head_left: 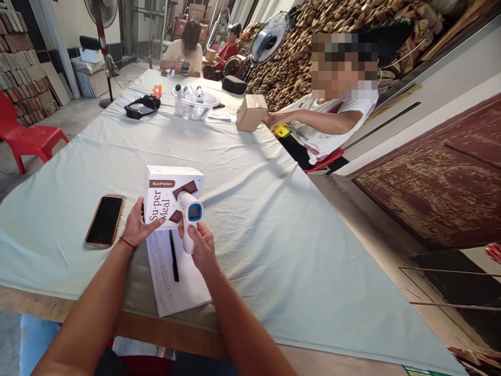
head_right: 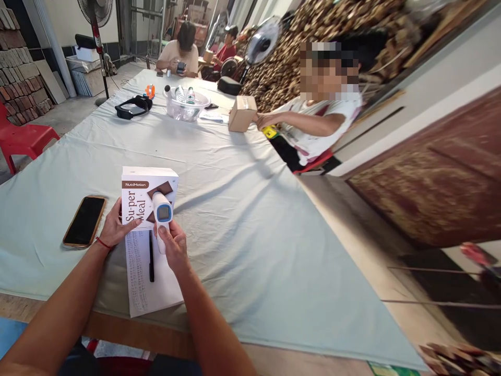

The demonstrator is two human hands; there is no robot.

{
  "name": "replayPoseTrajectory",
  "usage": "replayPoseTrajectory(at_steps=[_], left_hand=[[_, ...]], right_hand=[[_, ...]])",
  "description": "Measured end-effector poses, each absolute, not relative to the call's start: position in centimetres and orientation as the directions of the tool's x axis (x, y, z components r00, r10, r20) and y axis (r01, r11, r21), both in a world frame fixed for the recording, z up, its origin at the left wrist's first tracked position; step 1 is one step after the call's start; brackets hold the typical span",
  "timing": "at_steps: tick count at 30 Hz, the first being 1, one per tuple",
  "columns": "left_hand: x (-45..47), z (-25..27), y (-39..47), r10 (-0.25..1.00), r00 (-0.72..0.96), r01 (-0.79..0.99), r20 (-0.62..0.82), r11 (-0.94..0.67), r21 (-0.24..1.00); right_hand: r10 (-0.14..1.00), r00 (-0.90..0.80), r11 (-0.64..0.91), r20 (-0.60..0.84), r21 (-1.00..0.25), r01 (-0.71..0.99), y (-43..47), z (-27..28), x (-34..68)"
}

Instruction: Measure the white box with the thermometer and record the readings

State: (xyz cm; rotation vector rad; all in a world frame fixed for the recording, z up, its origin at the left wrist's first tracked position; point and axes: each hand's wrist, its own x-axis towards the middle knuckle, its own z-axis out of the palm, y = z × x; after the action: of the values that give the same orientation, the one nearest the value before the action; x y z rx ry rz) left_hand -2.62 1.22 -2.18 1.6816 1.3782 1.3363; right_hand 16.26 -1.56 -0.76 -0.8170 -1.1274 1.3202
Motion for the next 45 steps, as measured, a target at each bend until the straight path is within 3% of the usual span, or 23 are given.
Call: replayPoseTrajectory(at_steps=[9,17,23,27,31,41,45], left_hand=[[-2.7,-2.5,1.3,0.959,-0.084,0.389,0.271,-0.219,0.895],[-2.8,-3.9,1.7,0.970,-0.111,0.275,0.218,-0.181,0.944],[-2.9,-4.1,2.1,0.931,-0.273,0.251,0.241,-0.173,0.952],[-3.2,-3.6,2.4,0.879,-0.405,0.265,0.250,-0.149,0.953],[-3.5,-3.6,2.7,0.847,-0.461,0.314,0.265,-0.124,0.941],[-3.8,-4.6,3.4,0.790,-0.490,0.394,0.368,-0.176,0.902],[-4.0,-4.6,3.3,0.798,-0.430,0.462,0.421,-0.207,0.863]], right_hand=[[0.984,-0.100,0.105,0.146,-0.936,-0.337,-1.6,-0.8,16.1],[0.991,-0.071,0.084,0.109,-0.952,-0.296,-2.0,-1.1,16.4],[0.987,0.146,0.101,0.064,-0.959,-0.265,-2.0,-1.4,17.0],[0.933,0.357,0.121,0.034,-0.967,-0.226,-1.5,-1.7,17.4],[0.887,0.459,0.141,0.049,-0.976,-0.168,-0.9,-1.8,17.9],[0.895,0.433,0.147,0.105,-0.987,-0.063,-0.4,-2.7,18.7],[0.926,0.362,0.077,0.112,-0.991,0.108,0.0,-2.9,19.6]])
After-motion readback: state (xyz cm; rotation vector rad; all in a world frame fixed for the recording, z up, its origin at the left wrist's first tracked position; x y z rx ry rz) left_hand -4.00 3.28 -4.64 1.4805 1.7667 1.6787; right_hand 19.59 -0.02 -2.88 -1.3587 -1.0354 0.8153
